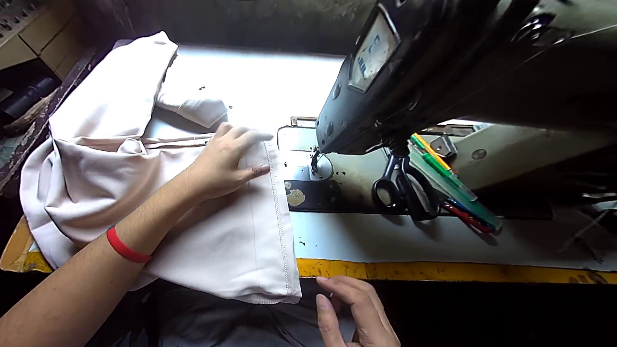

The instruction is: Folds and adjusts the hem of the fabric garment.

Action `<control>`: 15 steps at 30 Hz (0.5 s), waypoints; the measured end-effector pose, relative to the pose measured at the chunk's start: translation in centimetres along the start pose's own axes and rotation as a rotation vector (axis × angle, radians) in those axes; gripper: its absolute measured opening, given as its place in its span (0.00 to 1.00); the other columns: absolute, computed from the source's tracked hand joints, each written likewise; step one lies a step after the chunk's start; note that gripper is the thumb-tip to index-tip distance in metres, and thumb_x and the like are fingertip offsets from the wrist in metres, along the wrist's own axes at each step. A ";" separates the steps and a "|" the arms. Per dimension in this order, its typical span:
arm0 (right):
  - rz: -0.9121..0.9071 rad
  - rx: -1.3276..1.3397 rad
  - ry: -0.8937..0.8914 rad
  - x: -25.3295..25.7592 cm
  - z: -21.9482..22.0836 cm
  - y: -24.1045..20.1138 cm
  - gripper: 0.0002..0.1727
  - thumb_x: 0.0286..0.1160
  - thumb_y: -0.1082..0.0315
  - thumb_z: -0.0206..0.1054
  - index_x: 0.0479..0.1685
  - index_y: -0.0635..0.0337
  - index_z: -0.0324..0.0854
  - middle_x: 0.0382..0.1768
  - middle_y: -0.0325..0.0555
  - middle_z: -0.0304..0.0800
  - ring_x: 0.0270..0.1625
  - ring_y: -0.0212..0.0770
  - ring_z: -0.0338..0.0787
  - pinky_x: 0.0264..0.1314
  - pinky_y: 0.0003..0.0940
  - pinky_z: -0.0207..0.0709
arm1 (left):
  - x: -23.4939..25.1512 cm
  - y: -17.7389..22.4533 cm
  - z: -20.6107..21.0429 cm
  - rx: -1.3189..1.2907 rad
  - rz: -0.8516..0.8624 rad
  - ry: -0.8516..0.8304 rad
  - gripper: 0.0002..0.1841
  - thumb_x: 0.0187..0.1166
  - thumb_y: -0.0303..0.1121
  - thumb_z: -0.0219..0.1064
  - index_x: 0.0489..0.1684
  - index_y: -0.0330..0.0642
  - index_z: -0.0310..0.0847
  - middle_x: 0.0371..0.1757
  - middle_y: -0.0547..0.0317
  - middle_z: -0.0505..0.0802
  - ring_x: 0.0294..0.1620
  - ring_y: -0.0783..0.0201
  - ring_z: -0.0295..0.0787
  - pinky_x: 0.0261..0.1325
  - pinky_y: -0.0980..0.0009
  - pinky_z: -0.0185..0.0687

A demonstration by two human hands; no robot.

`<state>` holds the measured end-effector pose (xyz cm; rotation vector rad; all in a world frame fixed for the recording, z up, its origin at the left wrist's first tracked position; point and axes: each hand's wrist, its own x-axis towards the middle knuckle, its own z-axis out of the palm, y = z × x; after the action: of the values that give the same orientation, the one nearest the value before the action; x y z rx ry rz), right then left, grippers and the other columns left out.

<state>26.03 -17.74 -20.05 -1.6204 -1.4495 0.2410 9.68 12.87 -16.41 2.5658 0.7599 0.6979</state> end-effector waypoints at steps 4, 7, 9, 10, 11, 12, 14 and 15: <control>0.057 0.050 -0.103 -1.4 0.0 0.7 0.12 0.80 0.64 0.69 0.50 0.64 0.90 0.46 0.48 0.92 0.51 0.32 0.90 0.56 0.25 0.86 | 2.3 0.4 -0.5 0.185 -0.283 -0.031 0.33 0.78 0.57 0.69 0.71 0.39 0.79 0.63 0.42 0.86 0.70 0.39 0.76 0.67 0.38 0.71; 0.242 0.211 -0.238 -1.6 0.6 0.3 0.19 0.82 0.59 0.70 0.60 0.67 0.86 0.49 0.46 0.92 0.46 0.31 0.91 0.48 0.27 0.88 | 3.9 0.2 0.0 0.222 -0.388 -0.062 0.21 0.79 0.51 0.72 0.51 0.39 0.87 0.52 0.41 0.86 0.64 0.37 0.77 0.61 0.37 0.70; 0.437 0.451 -0.322 -1.1 0.9 -0.3 0.21 0.81 0.61 0.71 0.64 0.68 0.81 0.48 0.45 0.94 0.41 0.32 0.93 0.44 0.30 0.90 | 4.7 0.0 0.4 0.204 -0.410 -0.051 0.16 0.80 0.46 0.71 0.42 0.39 0.86 0.47 0.43 0.87 0.61 0.39 0.79 0.60 0.39 0.69; 0.524 0.595 -0.342 -0.8 1.1 -0.5 0.18 0.80 0.65 0.71 0.61 0.67 0.80 0.46 0.45 0.94 0.39 0.34 0.94 0.42 0.32 0.92 | 5.0 -0.1 0.5 0.200 -0.412 -0.041 0.15 0.81 0.44 0.70 0.41 0.39 0.85 0.45 0.44 0.88 0.59 0.40 0.81 0.60 0.39 0.70; 0.586 0.734 -0.331 -0.5 1.2 -0.7 0.13 0.81 0.69 0.69 0.56 0.67 0.79 0.43 0.47 0.95 0.36 0.37 0.94 0.41 0.34 0.92 | 5.2 -0.2 0.6 0.192 -0.407 -0.021 0.14 0.82 0.43 0.69 0.40 0.38 0.85 0.42 0.44 0.89 0.56 0.41 0.83 0.59 0.39 0.72; 0.607 0.826 -0.285 -0.2 1.3 -1.0 0.07 0.81 0.74 0.67 0.50 0.68 0.80 0.39 0.48 0.94 0.33 0.37 0.94 0.38 0.34 0.91 | 5.5 -0.3 0.7 0.176 -0.406 0.001 0.14 0.83 0.42 0.68 0.41 0.37 0.85 0.40 0.44 0.89 0.53 0.41 0.85 0.57 0.39 0.73; 0.506 0.839 -0.188 0.4 0.9 -1.4 0.02 0.82 0.77 0.64 0.43 0.67 0.81 0.35 0.46 0.93 0.31 0.36 0.92 0.35 0.32 0.90 | 6.2 -0.4 0.6 0.149 -0.420 0.068 0.13 0.86 0.40 0.64 0.45 0.36 0.82 0.38 0.43 0.89 0.48 0.42 0.88 0.53 0.40 0.78; 0.444 0.819 -0.147 0.8 0.6 -1.4 0.03 0.82 0.78 0.63 0.42 0.66 0.81 0.34 0.45 0.92 0.31 0.35 0.92 0.34 0.31 0.90 | 6.7 -0.2 0.3 0.137 -0.435 0.106 0.13 0.87 0.39 0.62 0.48 0.36 0.80 0.38 0.44 0.89 0.46 0.44 0.89 0.52 0.40 0.80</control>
<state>24.91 -16.96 -19.05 -1.2120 -0.8732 1.0736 14.70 16.88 -14.43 2.3670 1.3877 0.6586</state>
